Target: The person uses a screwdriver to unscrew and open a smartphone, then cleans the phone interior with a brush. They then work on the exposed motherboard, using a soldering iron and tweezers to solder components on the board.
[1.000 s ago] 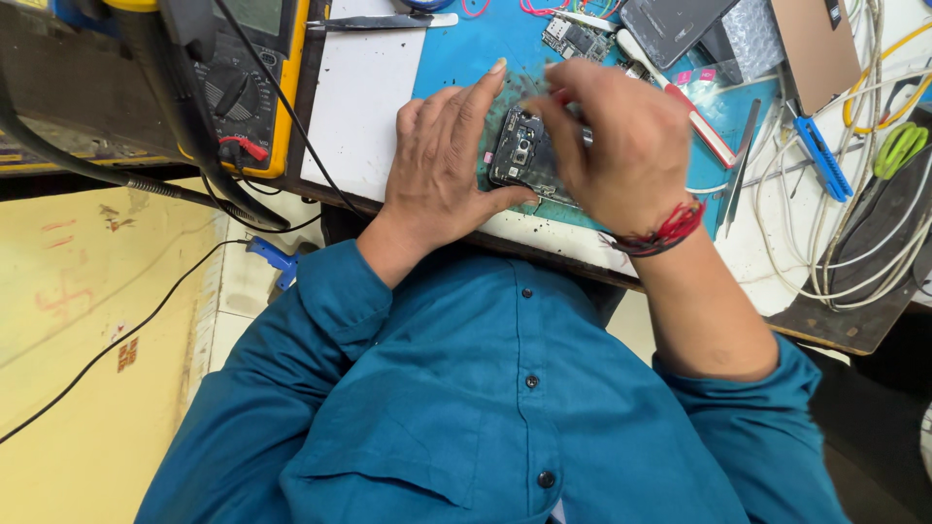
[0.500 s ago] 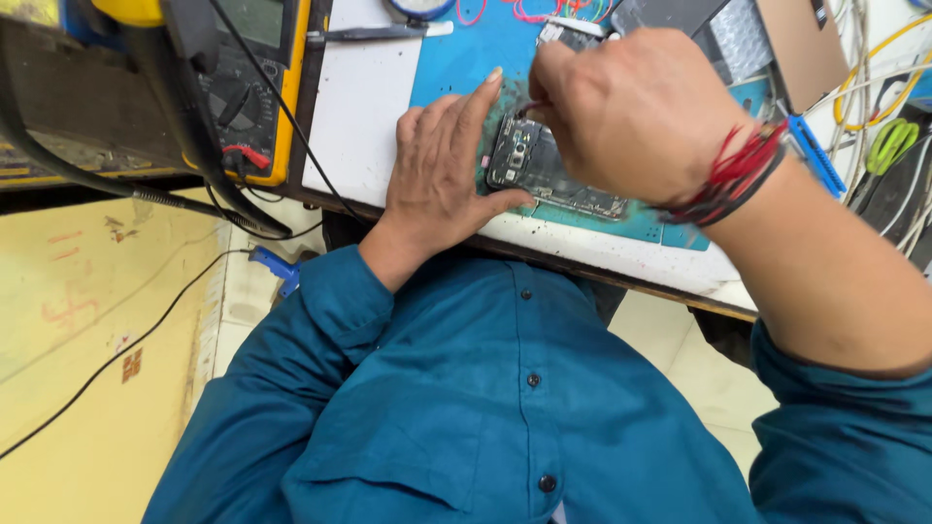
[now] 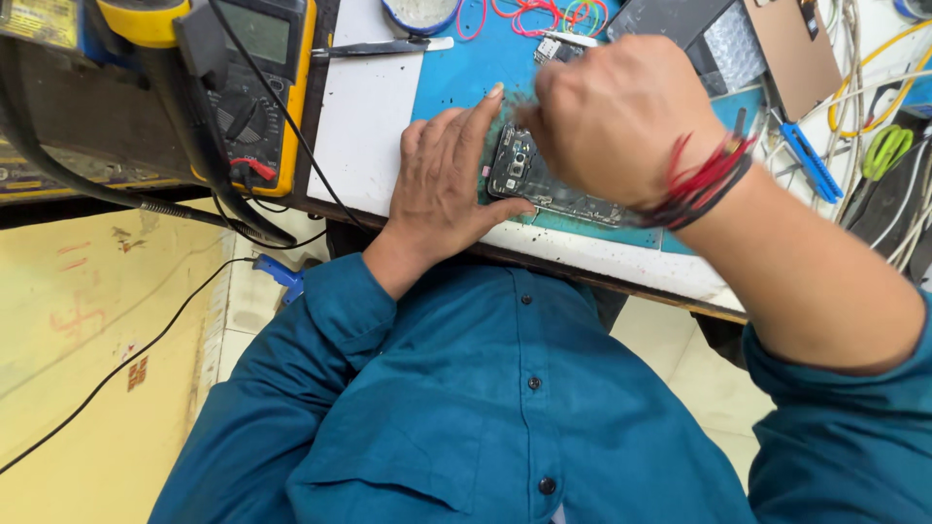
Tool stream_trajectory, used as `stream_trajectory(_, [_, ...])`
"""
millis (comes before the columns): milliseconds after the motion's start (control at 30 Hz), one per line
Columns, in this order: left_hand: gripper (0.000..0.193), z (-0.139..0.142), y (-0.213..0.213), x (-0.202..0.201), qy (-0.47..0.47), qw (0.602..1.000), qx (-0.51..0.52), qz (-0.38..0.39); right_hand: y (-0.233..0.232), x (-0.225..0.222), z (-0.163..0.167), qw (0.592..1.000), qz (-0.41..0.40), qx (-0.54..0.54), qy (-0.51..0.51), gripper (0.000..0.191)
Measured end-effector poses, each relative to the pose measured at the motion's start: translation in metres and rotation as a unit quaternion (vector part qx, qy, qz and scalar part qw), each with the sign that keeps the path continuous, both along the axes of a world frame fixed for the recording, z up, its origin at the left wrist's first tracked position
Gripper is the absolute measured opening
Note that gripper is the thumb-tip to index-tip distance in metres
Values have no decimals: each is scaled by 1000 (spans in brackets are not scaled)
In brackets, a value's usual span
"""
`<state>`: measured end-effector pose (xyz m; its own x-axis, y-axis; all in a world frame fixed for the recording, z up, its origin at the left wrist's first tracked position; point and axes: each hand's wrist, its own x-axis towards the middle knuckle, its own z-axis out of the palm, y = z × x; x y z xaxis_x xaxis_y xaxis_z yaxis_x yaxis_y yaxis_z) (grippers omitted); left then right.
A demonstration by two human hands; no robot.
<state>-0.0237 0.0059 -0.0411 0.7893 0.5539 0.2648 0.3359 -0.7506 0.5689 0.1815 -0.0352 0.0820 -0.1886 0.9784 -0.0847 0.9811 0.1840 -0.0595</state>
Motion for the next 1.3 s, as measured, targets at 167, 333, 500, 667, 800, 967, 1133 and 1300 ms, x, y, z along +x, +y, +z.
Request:
stream_trajectory(167, [118,-2,0,0,11,1000,-8,3,3,-2,3,998,-22,7,-56,41])
stream_trajectory(333, [117,-2,0,0,5,1000,-8,2,4,-3,3,1000,-8,4,-7,31])
stream_trajectory(500, [117,-1,1,-1,11,1000,3,-3,6,-6,-1,999,11,21,24,24])
stream_trajectory(667, [102,0,0,-4,-51,999,10,1,5,5,-5,984,-41,79,156,19])
stream_trajectory(800, [57,2,20,-12,-53,989,-29,133,-3,9,-25,898,-87,114,417,13])
stream_trajectory(967, [51,5,57,-29,23,981,72,181,-10,-5,-64,828,-115,246,491,20])
stream_trajectory(1133, [47,6,53,-32,29,981,102,161,9,-18,-79,738,-158,281,593,24])
stream_trajectory(1300, [41,6,50,-32,15,978,121,169,39,-25,-78,697,-109,299,643,24])
